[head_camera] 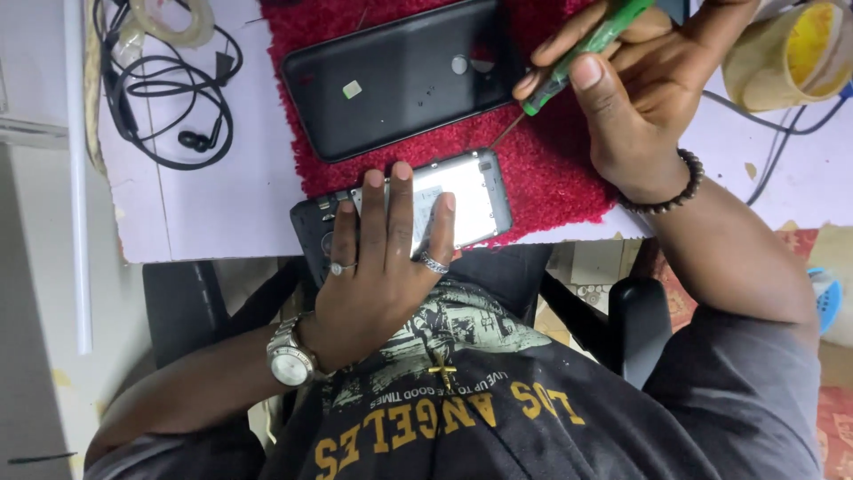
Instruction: Using a precision screwdriver to remove or tighten screws on the internal back plate of a mobile phone.
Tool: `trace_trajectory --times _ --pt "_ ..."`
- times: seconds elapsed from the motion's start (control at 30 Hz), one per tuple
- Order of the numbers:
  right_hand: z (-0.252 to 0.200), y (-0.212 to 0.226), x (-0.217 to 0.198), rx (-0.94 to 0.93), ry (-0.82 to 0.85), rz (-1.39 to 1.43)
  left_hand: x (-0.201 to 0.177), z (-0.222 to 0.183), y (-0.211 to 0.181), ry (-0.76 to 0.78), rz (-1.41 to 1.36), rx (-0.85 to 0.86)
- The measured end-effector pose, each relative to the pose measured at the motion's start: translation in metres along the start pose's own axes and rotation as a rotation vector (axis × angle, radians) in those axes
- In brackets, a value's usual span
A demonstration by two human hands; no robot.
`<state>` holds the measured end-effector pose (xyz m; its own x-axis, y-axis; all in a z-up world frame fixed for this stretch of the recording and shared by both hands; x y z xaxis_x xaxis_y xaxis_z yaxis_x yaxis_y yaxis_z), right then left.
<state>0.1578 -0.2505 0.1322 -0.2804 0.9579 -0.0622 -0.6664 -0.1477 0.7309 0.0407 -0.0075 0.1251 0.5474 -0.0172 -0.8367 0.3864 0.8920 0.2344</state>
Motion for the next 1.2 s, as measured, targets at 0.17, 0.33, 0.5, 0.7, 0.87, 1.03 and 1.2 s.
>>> trace_trajectory --times 0.17,0.33,0.5,0.7,0.87,1.03,1.2 --pt "-0.004 -0.003 0.002 0.017 0.029 -0.039 0.000 0.000 0.000 -0.019 -0.010 0.000" --pt "-0.003 -0.005 0.004 0.038 0.088 -0.070 0.000 0.000 0.000 -0.037 -0.016 0.004" --pt "0.023 0.012 0.032 -0.009 0.146 -0.066 0.001 0.000 -0.001 -0.059 -0.022 -0.025" --pt "0.025 0.014 0.035 -0.014 0.133 -0.074 0.002 -0.002 -0.001 -0.051 -0.015 -0.013" --pt "0.028 0.017 0.037 -0.016 0.106 -0.088 0.003 -0.003 -0.002 -0.057 -0.001 -0.013" --pt "0.015 0.008 0.025 0.004 0.079 -0.059 0.002 -0.002 -0.001 -0.049 -0.007 -0.012" --pt "0.021 0.012 0.031 -0.005 0.094 -0.061 0.003 -0.003 -0.002 -0.056 -0.013 -0.029"
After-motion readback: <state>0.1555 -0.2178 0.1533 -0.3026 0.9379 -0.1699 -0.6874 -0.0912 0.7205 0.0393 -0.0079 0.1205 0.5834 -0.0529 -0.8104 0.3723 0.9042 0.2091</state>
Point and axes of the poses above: each hand's wrist, its own z-axis towards the middle knuckle, its own x-axis out of the palm, y = z × x, the point moved 7 cm from there along z, towards the middle knuckle, and after that the axes turned 13 degrees about -x, right-handed, at the moved point
